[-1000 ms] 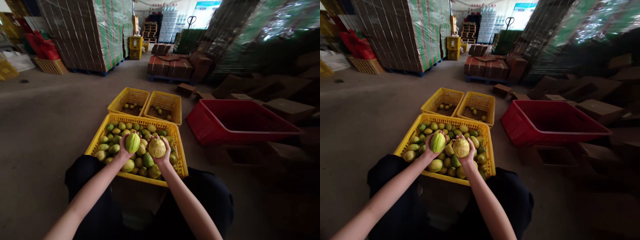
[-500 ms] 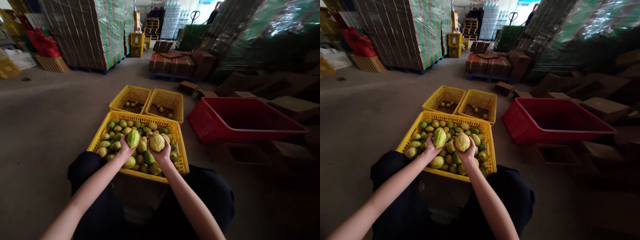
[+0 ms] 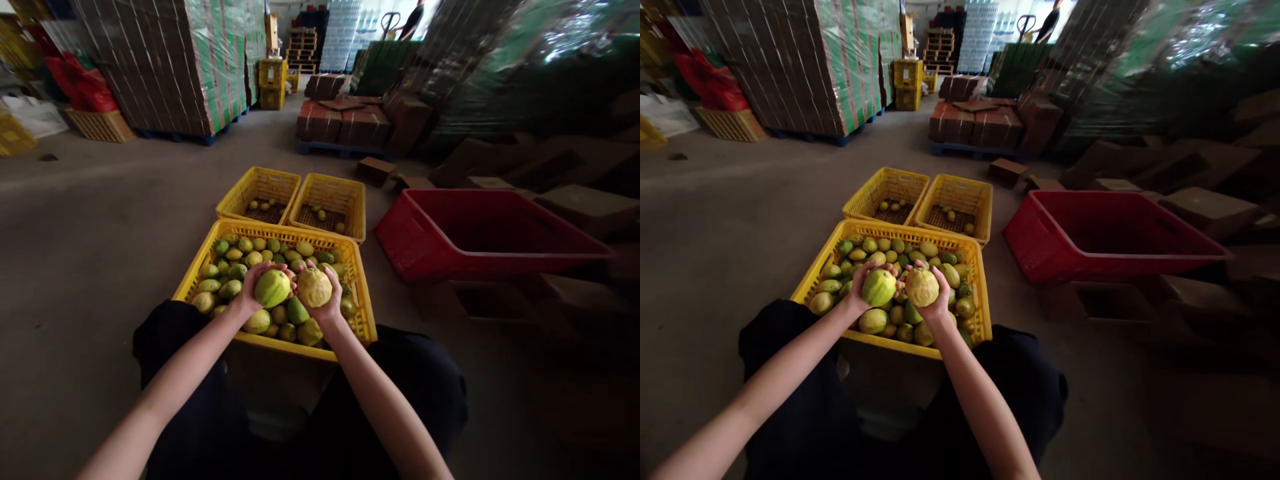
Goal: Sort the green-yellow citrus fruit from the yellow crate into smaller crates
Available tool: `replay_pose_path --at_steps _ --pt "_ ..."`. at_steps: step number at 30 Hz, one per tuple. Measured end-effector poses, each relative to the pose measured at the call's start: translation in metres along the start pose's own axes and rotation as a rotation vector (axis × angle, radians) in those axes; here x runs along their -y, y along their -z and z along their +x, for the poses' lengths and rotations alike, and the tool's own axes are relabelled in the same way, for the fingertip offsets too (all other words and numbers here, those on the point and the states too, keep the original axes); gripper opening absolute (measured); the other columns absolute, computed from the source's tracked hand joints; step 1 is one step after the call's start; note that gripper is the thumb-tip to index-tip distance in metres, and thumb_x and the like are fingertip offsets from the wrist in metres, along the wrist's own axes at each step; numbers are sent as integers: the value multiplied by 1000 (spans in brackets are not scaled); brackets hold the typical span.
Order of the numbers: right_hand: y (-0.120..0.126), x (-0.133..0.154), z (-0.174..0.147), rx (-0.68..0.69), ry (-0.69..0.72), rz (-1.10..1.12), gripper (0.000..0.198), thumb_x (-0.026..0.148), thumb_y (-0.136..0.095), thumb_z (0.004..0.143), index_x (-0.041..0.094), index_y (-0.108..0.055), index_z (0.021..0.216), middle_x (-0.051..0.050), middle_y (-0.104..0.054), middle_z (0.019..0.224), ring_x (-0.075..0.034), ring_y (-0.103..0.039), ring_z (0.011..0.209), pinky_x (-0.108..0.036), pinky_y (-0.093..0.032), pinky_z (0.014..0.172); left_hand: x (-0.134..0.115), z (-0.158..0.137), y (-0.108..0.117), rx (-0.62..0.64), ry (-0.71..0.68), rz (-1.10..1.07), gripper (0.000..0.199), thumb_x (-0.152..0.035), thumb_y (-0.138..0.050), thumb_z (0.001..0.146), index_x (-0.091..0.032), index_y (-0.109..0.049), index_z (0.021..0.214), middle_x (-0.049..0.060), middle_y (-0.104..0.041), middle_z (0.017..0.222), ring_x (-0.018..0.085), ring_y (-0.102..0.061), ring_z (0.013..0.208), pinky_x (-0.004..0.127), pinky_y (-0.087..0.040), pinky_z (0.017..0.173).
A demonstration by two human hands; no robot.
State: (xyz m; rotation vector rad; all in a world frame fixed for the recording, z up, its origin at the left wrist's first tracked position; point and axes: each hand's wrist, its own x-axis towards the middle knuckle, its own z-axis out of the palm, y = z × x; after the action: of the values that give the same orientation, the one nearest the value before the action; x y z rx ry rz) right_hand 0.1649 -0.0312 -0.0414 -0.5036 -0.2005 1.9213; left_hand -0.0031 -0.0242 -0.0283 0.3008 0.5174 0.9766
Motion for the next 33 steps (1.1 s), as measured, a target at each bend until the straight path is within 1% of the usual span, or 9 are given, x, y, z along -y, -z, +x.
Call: replay_pose_path --at_steps 4,7,10,13,17,21,25,28,33 --pt "-2 1 -4 185 8 -113 22 38 -57 73 19 -65 81 -4 -70 77 -22 -68 71 -34 -57 55 0 -4 4 125 39 124 29 -36 -51 77 -12 -64 65 6 -65 68 22 -66 59 34 -54 53" --pt "-1 2 -6 317 -12 -207 23 41 -59 69 19 -65 74 -4 -68 72 -23 -66 66 -32 -54 46 0 -5 8 161 63 182 32 -38 -49 78 -12 -61 63 6 -62 65 22 -65 59 34 -53 52" --pt "1 3 -8 380 -48 -264 23 41 -58 67 19 -64 70 -6 -68 72 -25 -66 67 -34 -52 43 -1 -8 10 157 90 221 37 -39 -43 82 -13 -59 61 7 -59 63 24 -66 67 32 -53 53" --pt "1 3 -9 400 -63 -262 23 40 -56 68 19 -63 68 -6 -68 71 -26 -66 69 -33 -52 43 -1 -11 9 94 95 200 40 -38 -36 86 -13 -58 63 7 -58 62 24 -66 72 30 -52 54" --pt "-4 3 -10 259 -39 -173 27 43 -55 72 18 -64 78 -5 -69 75 -24 -67 75 -34 -56 52 -1 -12 1 -31 52 94 38 -35 -32 91 -14 -58 72 6 -61 69 22 -66 76 33 -55 61" --pt "-6 3 -5 30 9 -21 28 39 -57 74 21 -62 95 -5 -72 91 -22 -68 80 -35 -58 63 -1 -6 -4 -118 -100 -18 31 -34 -33 93 -19 -61 92 5 -68 89 18 -66 88 33 -56 78" --pt "-3 2 1 -101 56 59 32 36 -63 70 25 -59 99 -2 -73 93 -22 -69 82 -36 -59 65 -1 1 -4 -305 -233 -143 37 -32 -29 92 -19 -60 109 7 -69 102 16 -64 101 28 -57 80" --pt "-1 1 3 -152 62 56 31 38 -65 69 26 -59 97 -1 -73 90 -21 -70 82 -37 -60 66 -1 3 -2 -396 -237 -192 41 -32 -28 92 -19 -54 121 8 -67 109 16 -64 105 27 -58 79" --pt "8 0 6 -128 69 13 30 40 -66 68 27 -58 93 -1 -73 90 -19 -71 82 -35 -61 67 0 5 3 -404 -205 -153 46 -33 -28 90 -23 -48 130 9 -65 118 20 -62 112 31 -60 77"
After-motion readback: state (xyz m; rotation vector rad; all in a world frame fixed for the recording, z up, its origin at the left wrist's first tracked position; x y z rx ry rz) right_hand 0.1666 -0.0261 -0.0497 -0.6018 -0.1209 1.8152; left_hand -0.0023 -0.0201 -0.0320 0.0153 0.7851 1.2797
